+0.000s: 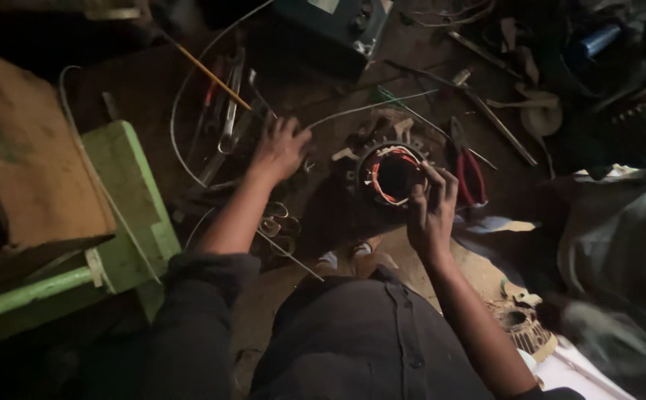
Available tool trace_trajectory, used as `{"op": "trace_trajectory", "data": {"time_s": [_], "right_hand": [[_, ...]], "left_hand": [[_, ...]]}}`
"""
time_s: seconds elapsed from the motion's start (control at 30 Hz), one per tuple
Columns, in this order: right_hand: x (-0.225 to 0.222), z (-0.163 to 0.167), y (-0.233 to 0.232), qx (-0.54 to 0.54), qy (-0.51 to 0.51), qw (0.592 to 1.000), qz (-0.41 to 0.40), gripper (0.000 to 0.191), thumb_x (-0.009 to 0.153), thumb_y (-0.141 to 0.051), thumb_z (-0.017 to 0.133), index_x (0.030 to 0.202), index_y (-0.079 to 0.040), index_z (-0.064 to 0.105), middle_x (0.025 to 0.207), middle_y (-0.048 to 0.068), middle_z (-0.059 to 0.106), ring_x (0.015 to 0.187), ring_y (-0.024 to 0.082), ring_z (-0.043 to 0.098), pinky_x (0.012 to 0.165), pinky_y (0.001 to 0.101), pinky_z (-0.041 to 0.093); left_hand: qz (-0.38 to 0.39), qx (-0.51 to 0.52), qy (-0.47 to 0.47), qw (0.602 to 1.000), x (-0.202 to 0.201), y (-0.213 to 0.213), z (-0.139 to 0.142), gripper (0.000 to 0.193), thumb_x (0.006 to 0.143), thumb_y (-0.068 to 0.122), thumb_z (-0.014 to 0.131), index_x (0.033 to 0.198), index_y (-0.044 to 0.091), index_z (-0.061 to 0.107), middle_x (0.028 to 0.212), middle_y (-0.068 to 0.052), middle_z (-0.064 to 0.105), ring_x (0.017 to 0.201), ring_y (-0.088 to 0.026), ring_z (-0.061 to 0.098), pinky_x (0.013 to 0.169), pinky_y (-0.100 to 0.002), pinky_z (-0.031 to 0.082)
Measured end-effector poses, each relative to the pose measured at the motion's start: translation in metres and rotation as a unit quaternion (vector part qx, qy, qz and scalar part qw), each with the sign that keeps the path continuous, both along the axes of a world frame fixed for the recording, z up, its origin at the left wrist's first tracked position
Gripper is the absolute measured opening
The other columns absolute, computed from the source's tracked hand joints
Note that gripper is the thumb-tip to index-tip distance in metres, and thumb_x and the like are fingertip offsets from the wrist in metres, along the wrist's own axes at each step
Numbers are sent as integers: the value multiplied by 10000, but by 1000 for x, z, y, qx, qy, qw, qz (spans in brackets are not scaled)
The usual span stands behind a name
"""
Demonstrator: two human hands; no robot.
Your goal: The person works on a cylindrical electrical component, stripping and twisting wires, and using pliers to cut and adjust connections. Another person assists by handing over tools and materials.
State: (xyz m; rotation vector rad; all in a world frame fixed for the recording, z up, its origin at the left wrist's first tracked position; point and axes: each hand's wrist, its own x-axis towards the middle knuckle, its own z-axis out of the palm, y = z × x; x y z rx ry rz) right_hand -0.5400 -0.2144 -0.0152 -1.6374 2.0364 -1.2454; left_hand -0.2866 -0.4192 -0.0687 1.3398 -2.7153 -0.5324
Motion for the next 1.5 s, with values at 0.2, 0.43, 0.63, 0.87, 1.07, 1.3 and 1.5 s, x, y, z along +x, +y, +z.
{"op": "trace_trajectory", "data": {"time_s": [0.2,0.43,0.63,0.87,1.07,1.3,1.5], "right_hand": [[-2,-7,-2,-29,-1,1000,-1,400,1046,-189,532,1421,-53,553,1339,224,507,1259,375,527,1089,460,441],[-1,-29,11,-13,-75,996,-36,460,1115,-231,479,1549,-84,440,1539,220,392,1421,384,424,1187,432,360],[12,-46,22,-46,-362,931,0,602,1128,-290,398,1657,-126,162,1697,131,256,1555,299,302,1261,404,287],[-29,-61,-36,-23,-479,873,95,585,1147,-318,405,1659,-104,218,1633,158,368,1480,300,463,1231,421,413],[-98,-58,-162,135,-519,759,370,653,1126,-477,438,1645,-99,325,1530,171,557,1412,272,549,1177,388,448],[-98,-15,-184,195,-93,942,256,439,1083,-340,539,1463,-123,571,1292,146,697,1182,250,662,979,354,524],[-102,18,-90,51,-106,979,167,257,996,-87,665,1247,-136,686,1324,127,594,1225,300,622,1019,342,515]], "left_hand": [[-34,33,-49,998,4,28,8,392,874,415,668,1203,203,691,1408,-184,497,1366,-403,393,1161,-585,267],[99,101,264,954,-69,33,35,284,1077,347,573,1225,125,669,1363,-130,626,1298,-314,595,1071,-432,510],[65,420,399,812,-84,32,34,563,1060,412,484,1550,145,409,1586,-142,485,1451,-269,493,1179,-347,384],[98,395,438,801,-59,92,34,733,1096,375,456,1673,110,88,1717,-198,238,1589,-315,218,1256,-405,202],[203,536,495,653,-108,179,27,1110,1056,370,529,1556,239,-453,1507,-462,204,1334,-562,185,1185,-552,294],[246,474,94,840,-102,185,60,1120,1017,442,588,1633,152,-301,1239,-396,695,1142,-458,698,1001,-438,553],[296,-75,248,919,-66,173,68,695,1037,165,658,1618,124,279,1544,-293,418,1351,-419,561,1038,-435,550]]}}
